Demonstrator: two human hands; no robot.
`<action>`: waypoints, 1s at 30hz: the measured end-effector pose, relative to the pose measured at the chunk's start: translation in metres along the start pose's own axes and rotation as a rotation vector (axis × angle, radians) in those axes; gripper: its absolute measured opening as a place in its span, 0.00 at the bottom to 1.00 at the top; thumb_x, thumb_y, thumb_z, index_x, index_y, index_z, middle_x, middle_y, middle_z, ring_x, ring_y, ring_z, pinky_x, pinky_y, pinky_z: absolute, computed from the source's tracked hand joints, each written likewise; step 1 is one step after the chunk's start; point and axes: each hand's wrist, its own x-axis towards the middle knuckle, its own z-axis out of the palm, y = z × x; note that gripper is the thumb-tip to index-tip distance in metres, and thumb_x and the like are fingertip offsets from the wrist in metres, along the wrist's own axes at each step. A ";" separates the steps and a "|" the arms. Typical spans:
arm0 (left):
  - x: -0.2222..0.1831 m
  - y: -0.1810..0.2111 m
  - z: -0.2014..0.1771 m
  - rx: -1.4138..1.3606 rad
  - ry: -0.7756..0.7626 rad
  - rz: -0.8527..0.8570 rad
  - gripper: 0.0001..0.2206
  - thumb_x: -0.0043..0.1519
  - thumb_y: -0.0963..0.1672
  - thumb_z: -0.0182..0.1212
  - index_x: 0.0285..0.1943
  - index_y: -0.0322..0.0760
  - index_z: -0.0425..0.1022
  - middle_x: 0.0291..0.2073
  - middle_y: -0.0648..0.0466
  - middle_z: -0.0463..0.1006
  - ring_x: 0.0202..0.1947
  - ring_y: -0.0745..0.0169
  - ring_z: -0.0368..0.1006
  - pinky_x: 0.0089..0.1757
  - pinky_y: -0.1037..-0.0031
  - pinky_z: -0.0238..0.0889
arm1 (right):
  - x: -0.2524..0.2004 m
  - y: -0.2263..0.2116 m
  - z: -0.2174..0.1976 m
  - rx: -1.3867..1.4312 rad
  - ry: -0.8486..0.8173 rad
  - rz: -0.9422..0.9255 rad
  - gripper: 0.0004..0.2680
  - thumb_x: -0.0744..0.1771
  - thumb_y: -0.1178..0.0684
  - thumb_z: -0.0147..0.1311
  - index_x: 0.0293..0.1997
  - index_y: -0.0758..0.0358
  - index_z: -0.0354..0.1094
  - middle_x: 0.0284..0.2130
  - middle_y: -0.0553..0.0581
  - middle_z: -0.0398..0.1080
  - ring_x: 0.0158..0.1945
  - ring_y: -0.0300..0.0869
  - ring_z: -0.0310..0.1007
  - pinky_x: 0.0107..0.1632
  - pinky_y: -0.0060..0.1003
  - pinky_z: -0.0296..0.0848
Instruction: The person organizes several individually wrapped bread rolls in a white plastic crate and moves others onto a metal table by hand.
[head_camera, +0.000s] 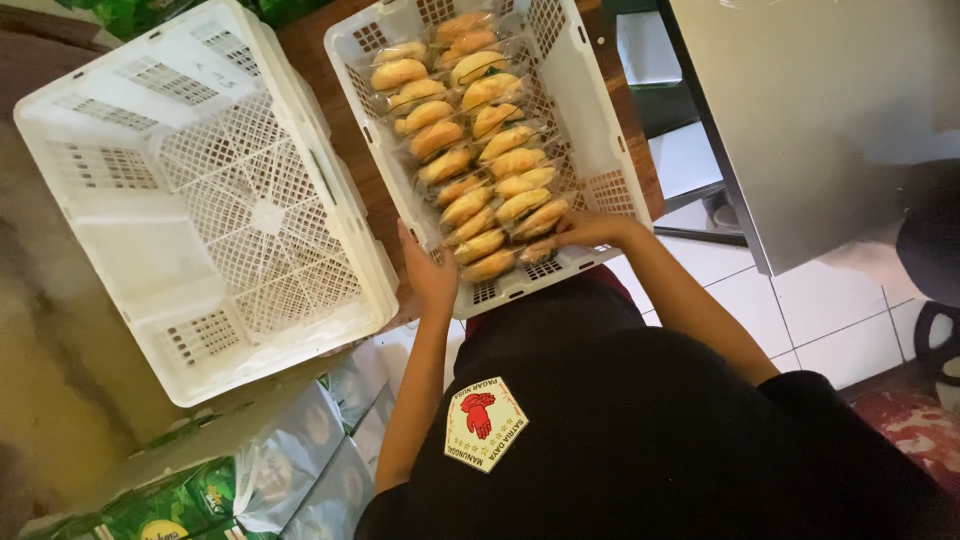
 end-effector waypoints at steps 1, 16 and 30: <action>0.001 0.005 -0.004 -0.001 -0.002 0.003 0.42 0.56 0.38 0.61 0.80 0.27 0.41 0.75 0.30 0.54 0.72 0.33 0.57 0.67 0.60 0.52 | 0.004 0.010 -0.003 0.002 0.003 0.001 0.27 0.61 0.28 0.61 0.44 0.71 0.74 0.29 0.59 0.73 0.30 0.43 0.68 0.33 0.38 0.67; -0.001 0.004 0.000 -0.045 0.004 0.006 0.42 0.59 0.39 0.61 0.81 0.28 0.39 0.73 0.28 0.56 0.72 0.32 0.58 0.67 0.59 0.53 | 0.028 0.024 -0.002 0.697 0.098 0.078 0.29 0.68 0.30 0.39 0.75 0.58 0.50 0.64 0.68 0.64 0.56 0.59 0.70 0.48 0.53 0.75; -0.001 0.021 -0.008 0.051 0.003 -0.048 0.42 0.57 0.39 0.61 0.81 0.32 0.41 0.68 0.28 0.64 0.65 0.31 0.66 0.58 0.57 0.63 | 0.005 0.051 0.004 0.243 0.868 -0.375 0.10 0.73 0.53 0.46 0.60 0.60 0.69 0.38 0.61 0.83 0.43 0.38 0.83 0.45 0.36 0.78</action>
